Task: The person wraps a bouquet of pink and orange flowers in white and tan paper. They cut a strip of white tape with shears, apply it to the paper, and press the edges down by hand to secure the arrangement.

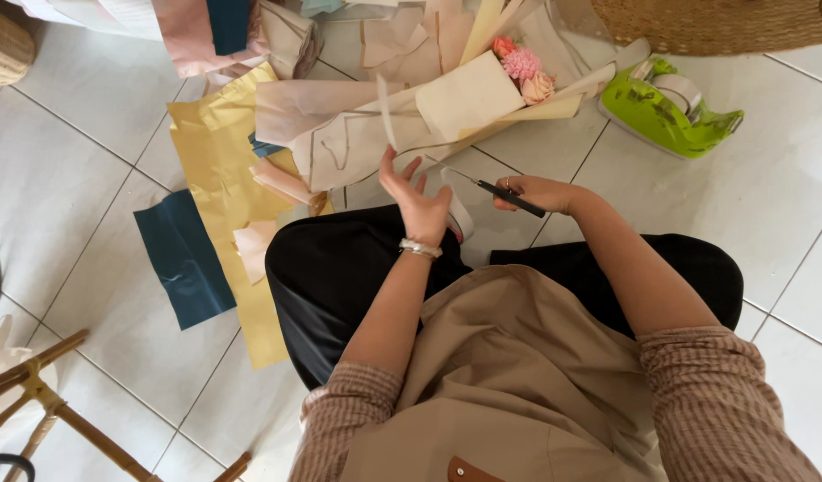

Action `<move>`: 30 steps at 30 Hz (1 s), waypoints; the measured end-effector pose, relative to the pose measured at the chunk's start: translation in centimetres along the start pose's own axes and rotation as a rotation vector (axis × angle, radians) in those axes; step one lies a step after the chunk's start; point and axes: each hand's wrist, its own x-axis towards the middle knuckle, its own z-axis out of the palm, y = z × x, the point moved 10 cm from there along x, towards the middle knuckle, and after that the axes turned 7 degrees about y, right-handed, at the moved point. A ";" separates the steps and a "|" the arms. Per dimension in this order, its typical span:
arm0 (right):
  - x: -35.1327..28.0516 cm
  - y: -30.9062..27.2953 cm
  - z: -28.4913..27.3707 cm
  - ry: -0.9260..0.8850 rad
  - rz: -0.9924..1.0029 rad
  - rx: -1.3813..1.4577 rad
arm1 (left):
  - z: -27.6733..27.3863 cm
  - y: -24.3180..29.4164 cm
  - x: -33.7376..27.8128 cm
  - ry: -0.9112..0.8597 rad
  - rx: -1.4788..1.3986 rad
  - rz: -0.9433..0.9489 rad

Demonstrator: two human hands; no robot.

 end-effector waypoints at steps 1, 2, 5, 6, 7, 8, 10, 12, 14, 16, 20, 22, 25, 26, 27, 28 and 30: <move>-0.7 -0.8 -0.1 -0.001 -0.002 -0.005 | 0.4 -0.2 -0.2 0.004 -0.003 0.002; -1.4 -1.6 -0.4 0.013 -0.008 -0.016 | 0.5 -1.1 -0.4 0.040 0.068 -0.057; -2.9 -4.1 -0.8 0.061 -0.042 -0.047 | 0.7 -1.7 -0.9 0.080 0.169 -0.121; -3.3 -5.0 -1.1 0.096 -0.064 -0.063 | 0.8 -1.6 -1.0 0.081 0.200 -0.132; -3.2 -4.9 -1.2 0.099 -0.066 -0.061 | 0.7 -1.7 -1.1 0.078 0.201 -0.129; -3.1 -5.3 -2.0 0.173 -0.110 -0.105 | 0.5 -1.9 -1.1 0.090 0.216 -0.142; -3.0 -5.3 -3.5 0.256 -0.152 -0.145 | 0.4 -2.2 -1.0 0.092 0.232 -0.152; -3.1 -3.7 -6.1 0.410 -0.081 -0.050 | -0.3 -2.5 -0.9 0.111 0.265 -0.139; -5.3 -4.9 -8.2 0.446 -0.094 -0.137 | -0.4 -2.4 -0.7 0.093 0.297 -0.114; -8.0 -6.2 -9.5 0.480 -0.110 -0.231 | -0.6 -1.9 -0.6 0.081 0.323 -0.088; -8.6 3.0 -10.2 0.371 0.160 -0.560 | -0.2 0.1 0.1 0.045 0.315 0.048; -7.1 9.5 -10.6 0.336 0.261 -0.691 | -0.1 -0.2 0.6 0.012 0.295 0.069; -4.7 15.7 -11.1 0.342 0.342 -0.799 | -0.1 -1.2 1.7 -0.036 0.283 0.124; -3.6 17.6 -11.0 0.344 0.339 -0.784 | -0.5 -1.2 2.1 -0.022 0.265 0.161; -2.3 19.4 -10.9 0.343 0.332 -0.770 | -1.0 -1.2 2.5 -0.003 0.248 0.198; -3.0 17.8 -10.5 0.347 0.333 -0.768 | -1.2 0.0 2.8 -0.007 0.248 0.200; -3.8 14.1 -9.3 0.301 0.274 -0.810 | -2.5 0.5 3.9 0.049 0.480 0.022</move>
